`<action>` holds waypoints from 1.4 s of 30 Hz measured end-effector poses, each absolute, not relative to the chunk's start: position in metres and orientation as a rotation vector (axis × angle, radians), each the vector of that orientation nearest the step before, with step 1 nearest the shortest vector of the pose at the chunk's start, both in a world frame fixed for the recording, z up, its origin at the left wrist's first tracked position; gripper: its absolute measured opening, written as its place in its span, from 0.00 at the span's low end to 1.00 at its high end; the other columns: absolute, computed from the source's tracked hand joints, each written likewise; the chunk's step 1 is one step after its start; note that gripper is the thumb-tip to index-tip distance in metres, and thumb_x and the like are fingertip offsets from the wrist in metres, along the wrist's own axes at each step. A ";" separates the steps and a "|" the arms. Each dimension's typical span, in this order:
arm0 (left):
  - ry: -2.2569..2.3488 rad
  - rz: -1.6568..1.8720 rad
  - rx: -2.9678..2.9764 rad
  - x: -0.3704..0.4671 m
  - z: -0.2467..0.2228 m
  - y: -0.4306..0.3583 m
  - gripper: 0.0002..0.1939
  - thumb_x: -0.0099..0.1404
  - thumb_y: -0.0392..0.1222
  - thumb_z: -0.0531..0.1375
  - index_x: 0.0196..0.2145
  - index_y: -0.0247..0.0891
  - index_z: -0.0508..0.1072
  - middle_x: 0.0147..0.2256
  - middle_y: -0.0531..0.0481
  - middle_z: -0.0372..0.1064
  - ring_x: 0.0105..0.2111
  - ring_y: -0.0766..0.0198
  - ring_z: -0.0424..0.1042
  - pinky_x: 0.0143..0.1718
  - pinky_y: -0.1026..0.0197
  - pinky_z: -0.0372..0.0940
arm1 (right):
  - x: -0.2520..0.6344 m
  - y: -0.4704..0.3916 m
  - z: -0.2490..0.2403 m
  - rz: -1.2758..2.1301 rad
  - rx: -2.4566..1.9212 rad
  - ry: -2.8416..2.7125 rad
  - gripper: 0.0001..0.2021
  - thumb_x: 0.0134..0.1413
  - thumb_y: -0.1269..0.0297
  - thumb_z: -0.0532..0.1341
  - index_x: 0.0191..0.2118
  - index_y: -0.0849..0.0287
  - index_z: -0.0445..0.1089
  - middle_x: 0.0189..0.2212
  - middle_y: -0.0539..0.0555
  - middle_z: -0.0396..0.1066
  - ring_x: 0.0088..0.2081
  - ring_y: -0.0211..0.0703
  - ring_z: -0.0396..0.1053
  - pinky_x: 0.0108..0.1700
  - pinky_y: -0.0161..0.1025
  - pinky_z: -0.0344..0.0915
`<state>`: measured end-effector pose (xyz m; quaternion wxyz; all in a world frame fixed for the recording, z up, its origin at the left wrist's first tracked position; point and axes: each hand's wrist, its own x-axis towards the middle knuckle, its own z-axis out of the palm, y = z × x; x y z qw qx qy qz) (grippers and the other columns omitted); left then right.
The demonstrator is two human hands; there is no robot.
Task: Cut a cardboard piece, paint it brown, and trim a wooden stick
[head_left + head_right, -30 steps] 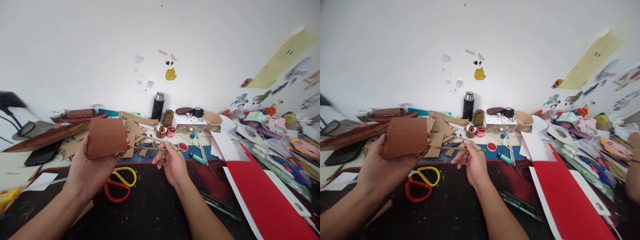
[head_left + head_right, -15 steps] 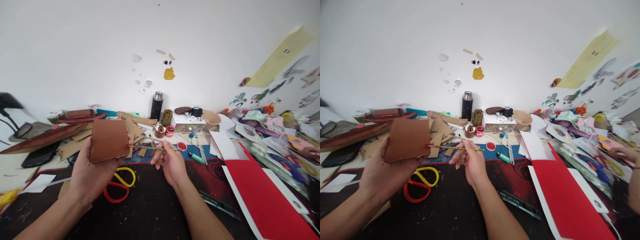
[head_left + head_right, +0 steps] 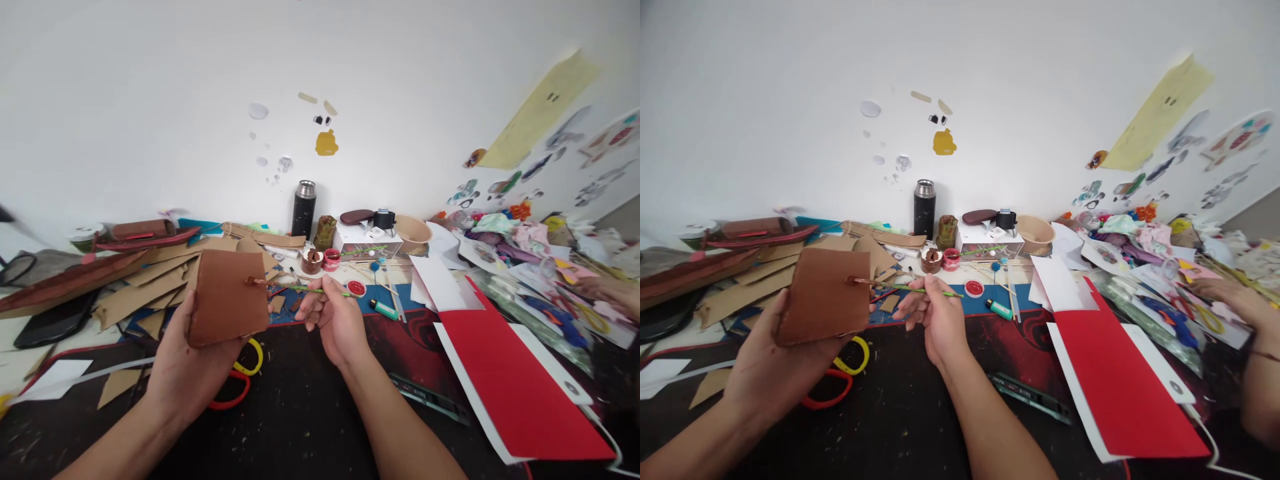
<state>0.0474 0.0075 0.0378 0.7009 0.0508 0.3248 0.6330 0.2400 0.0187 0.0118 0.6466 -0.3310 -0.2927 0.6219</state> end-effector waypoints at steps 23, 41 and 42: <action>0.710 1.378 0.105 0.049 0.040 0.004 0.29 0.77 0.48 0.51 0.72 0.41 0.63 0.52 0.38 0.81 0.44 0.48 0.85 0.43 0.47 0.80 | 0.249 0.026 0.010 1.293 -0.786 -0.547 0.21 0.50 0.46 0.74 0.35 0.60 0.75 0.22 0.50 0.76 0.19 0.38 0.73 0.18 0.29 0.61; 0.714 1.329 0.092 0.050 0.038 0.000 0.29 0.76 0.45 0.51 0.72 0.40 0.64 0.51 0.34 0.81 0.44 0.42 0.84 0.41 0.41 0.80 | 0.250 0.028 0.011 1.250 -0.762 -0.524 0.21 0.50 0.46 0.75 0.36 0.59 0.75 0.24 0.51 0.78 0.20 0.38 0.74 0.18 0.29 0.62; 0.691 1.333 0.089 0.050 0.037 0.000 0.29 0.77 0.46 0.51 0.72 0.39 0.64 0.50 0.33 0.82 0.44 0.42 0.84 0.41 0.41 0.80 | 0.250 0.027 0.011 1.246 -0.758 -0.519 0.21 0.50 0.46 0.75 0.36 0.59 0.74 0.25 0.51 0.79 0.20 0.39 0.74 0.18 0.29 0.62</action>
